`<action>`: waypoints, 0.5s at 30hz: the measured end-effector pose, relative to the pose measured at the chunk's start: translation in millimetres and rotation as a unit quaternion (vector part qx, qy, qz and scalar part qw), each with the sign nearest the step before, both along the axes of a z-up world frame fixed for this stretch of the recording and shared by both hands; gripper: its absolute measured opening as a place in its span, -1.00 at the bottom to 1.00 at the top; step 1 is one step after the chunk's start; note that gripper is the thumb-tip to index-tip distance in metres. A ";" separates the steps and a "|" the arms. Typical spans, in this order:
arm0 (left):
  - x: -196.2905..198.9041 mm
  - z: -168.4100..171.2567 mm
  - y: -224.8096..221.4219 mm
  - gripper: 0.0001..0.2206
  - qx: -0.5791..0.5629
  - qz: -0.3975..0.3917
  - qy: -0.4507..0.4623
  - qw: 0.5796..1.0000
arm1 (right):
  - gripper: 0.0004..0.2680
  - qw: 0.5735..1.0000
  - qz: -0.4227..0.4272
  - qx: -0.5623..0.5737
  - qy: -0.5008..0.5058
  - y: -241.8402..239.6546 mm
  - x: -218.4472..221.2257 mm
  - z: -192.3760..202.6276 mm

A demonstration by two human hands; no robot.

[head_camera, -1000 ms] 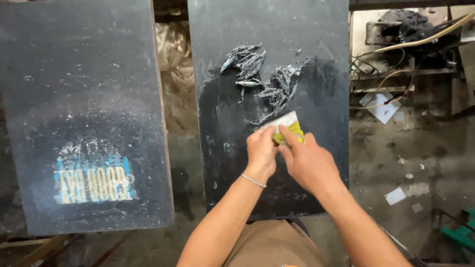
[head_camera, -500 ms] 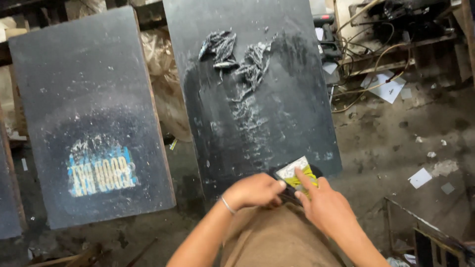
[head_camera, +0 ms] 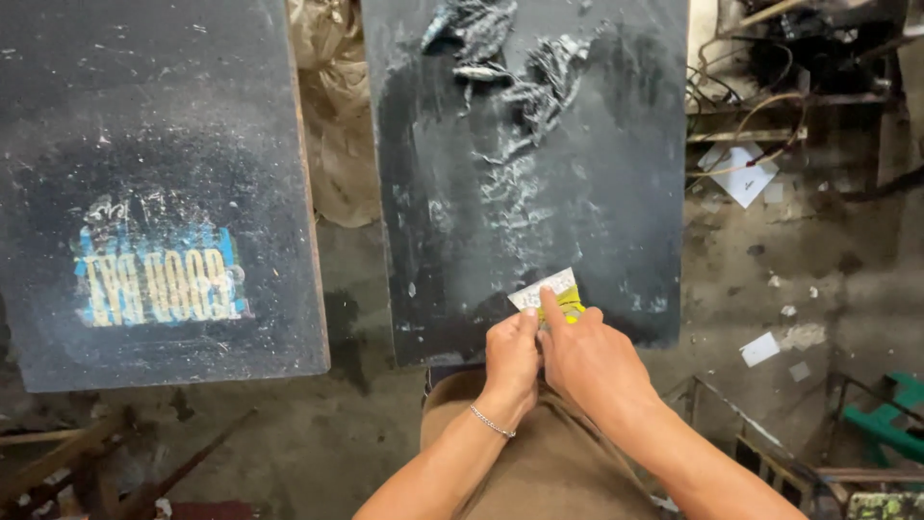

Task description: Scraping residue and cleaning boards on a production line using a hand scraper.

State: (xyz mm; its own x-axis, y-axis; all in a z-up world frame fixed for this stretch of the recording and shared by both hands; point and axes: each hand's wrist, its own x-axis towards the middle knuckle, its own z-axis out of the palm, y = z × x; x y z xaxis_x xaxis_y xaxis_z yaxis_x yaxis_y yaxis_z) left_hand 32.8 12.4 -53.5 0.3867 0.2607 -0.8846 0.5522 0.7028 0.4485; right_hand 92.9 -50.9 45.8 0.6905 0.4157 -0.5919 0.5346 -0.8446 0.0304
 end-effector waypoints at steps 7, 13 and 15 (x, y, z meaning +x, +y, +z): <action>56.9 -15.1 43.5 -0.79 -0.037 0.067 0.007 0.997 | -0.56 0.999 0.010 -0.026 0.030 46.1 60.0 -5.4; 103.2 -31.0 81.7 -0.81 -0.032 0.073 -0.021 0.997 | -0.54 1.000 0.021 -0.009 0.019 81.3 106.2 -11.0; 123.3 -35.5 93.6 -0.81 -0.025 0.074 -0.035 0.996 | -0.55 1.000 0.022 0.007 -0.013 85.9 118.1 -27.3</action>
State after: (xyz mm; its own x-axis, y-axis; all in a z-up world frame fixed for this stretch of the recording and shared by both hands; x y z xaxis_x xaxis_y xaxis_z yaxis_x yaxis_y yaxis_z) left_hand 156.1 106.1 -88.9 0.4078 0.2752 -0.8706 0.4102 0.7967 0.4439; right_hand 211.0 35.0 18.6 0.6858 0.4551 -0.5679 0.5710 -0.8203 0.0321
